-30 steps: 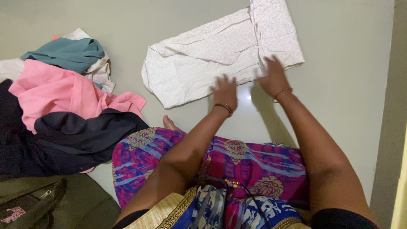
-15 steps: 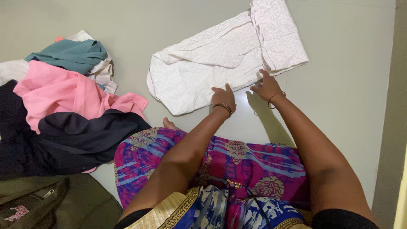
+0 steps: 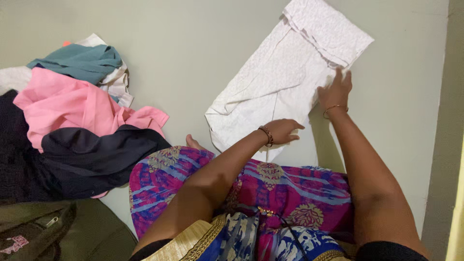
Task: The person folds a white shirt by hand while sitting on the floor, smoothing the fabric and aligning the sleeves.
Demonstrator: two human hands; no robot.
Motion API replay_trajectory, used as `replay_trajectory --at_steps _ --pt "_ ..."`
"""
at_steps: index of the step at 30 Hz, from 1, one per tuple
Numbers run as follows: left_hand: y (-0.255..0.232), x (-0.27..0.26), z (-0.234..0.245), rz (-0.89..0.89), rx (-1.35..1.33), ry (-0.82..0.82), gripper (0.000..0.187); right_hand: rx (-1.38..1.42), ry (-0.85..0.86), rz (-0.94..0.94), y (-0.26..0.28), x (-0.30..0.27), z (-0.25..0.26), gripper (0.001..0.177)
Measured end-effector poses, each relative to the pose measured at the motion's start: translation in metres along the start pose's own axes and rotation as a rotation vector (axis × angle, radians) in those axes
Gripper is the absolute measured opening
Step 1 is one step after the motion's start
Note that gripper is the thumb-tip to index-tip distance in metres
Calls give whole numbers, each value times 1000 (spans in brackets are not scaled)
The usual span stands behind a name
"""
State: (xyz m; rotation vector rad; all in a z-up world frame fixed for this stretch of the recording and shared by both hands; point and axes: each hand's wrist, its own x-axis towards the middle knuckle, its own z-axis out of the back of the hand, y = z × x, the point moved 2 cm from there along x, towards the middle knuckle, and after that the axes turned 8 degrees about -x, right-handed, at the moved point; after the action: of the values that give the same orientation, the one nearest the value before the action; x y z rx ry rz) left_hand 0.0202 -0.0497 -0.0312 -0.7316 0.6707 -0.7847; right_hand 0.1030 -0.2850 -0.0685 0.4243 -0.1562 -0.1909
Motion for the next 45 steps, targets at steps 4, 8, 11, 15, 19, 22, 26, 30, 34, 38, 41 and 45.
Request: replay_trajectory --at_steps 4,8,11,15,19,22,26,30,34,38,41,45 --pt "6 -9 44 204 213 -156 53 -198 112 166 43 -11 -17 93" --pt "30 -37 92 568 488 -201 85 -268 412 142 100 -39 -26 102" --pt "44 -59 110 802 389 -175 93 -342 543 138 110 -53 -6 104" --pt "44 -62 108 938 257 -105 100 -447 612 255 96 -36 4 99" --pt "32 -51 93 902 286 -86 102 -362 540 316 59 -19 8 97" --pt "20 -39 76 796 352 -54 103 -321 500 382 29 -2 27 93" --pt "15 -26 65 662 247 31 93 -503 449 134 3 5 47 87" --pt "23 -30 77 637 216 -290 75 -863 104 57 7 17 33 75" --pt "22 -33 77 717 199 -307 88 -464 132 242 58 -1 14 75" --pt "21 -31 74 794 157 -234 97 -335 308 293 87 -26 21 69" --pt "20 -32 74 790 135 -237 97 -329 382 286 81 -23 25 66" --pt "11 -35 79 852 80 -282 98 -219 259 340 57 -18 25 38"
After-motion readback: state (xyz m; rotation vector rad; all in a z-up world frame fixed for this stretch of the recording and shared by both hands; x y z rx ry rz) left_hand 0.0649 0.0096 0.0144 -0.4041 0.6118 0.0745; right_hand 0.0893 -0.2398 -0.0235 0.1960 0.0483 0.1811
